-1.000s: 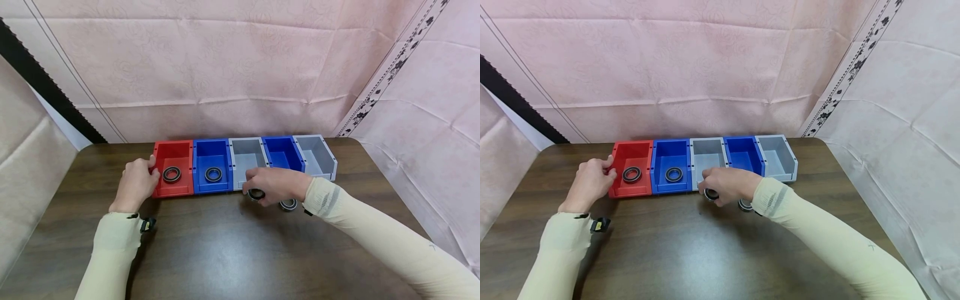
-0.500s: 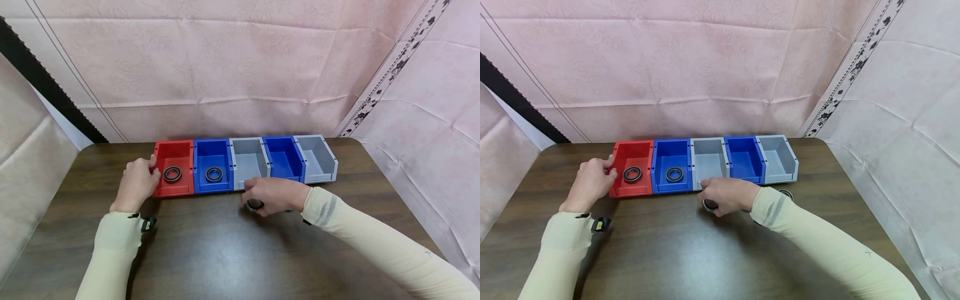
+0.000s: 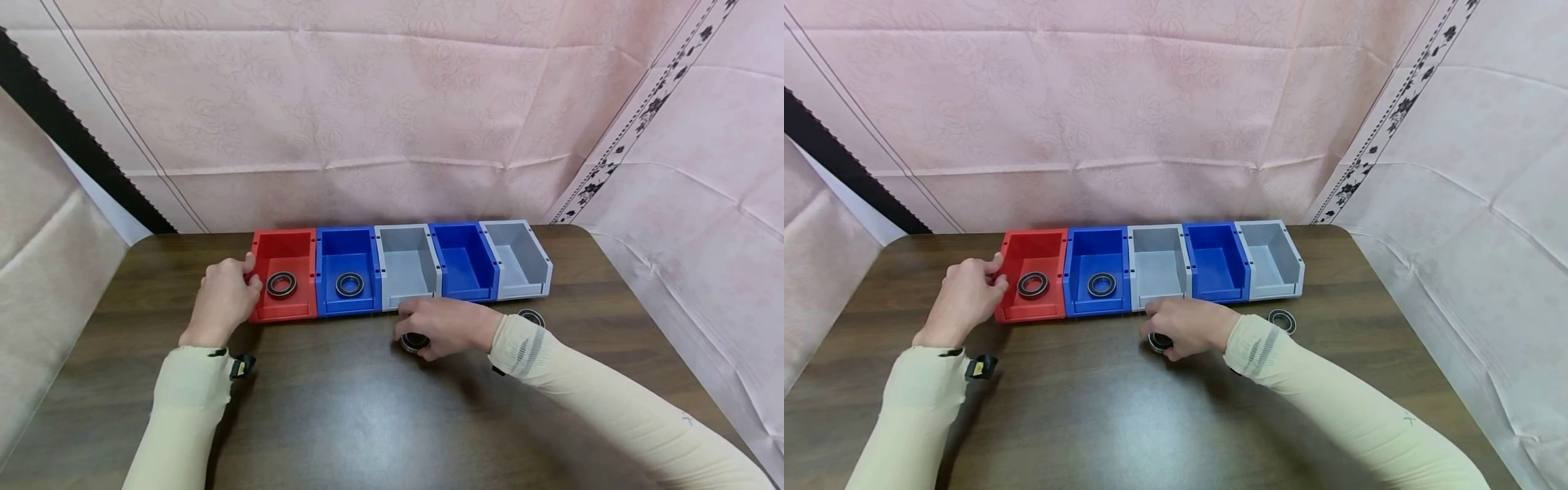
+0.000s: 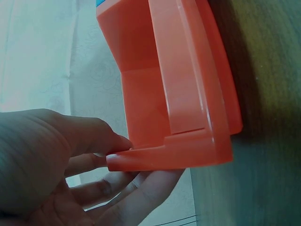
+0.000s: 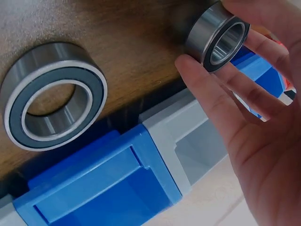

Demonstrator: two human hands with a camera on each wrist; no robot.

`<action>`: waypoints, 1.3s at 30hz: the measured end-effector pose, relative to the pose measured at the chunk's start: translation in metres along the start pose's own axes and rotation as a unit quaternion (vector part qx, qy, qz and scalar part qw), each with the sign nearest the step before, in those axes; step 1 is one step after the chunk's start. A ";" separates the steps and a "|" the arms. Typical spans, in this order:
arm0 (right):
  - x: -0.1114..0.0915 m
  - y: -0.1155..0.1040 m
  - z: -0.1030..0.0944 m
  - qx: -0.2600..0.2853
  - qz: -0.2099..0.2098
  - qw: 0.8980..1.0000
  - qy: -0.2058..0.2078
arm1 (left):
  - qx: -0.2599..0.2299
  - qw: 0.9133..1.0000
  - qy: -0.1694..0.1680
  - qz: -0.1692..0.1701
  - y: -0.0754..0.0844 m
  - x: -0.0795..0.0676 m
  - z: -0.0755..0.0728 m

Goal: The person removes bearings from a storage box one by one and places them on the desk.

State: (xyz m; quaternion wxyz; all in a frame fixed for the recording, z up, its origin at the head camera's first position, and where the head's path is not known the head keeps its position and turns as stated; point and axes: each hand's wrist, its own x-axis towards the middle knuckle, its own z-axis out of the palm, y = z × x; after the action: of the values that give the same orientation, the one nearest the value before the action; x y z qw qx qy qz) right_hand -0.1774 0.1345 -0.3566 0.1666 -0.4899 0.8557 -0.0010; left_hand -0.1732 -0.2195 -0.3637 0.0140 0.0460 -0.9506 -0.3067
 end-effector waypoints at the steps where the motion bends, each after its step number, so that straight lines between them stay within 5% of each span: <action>1: 0.000 0.000 0.001 -0.002 0.000 1.000 0.001 | 0.000 1.000 0.000 0.000 0.000 0.000 0.000; 39: -0.008 0.000 0.027 -0.019 0.023 0.999 0.043 | 0.003 1.000 -0.007 -0.008 0.000 0.002 0.002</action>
State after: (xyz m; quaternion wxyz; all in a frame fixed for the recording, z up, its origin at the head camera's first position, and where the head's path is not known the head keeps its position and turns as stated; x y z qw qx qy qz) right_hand -0.1657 0.1455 -0.3802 0.1204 -0.4725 0.8731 -0.0014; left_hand -0.1753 -0.2185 -0.3649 0.0046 0.0513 -0.9511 -0.3045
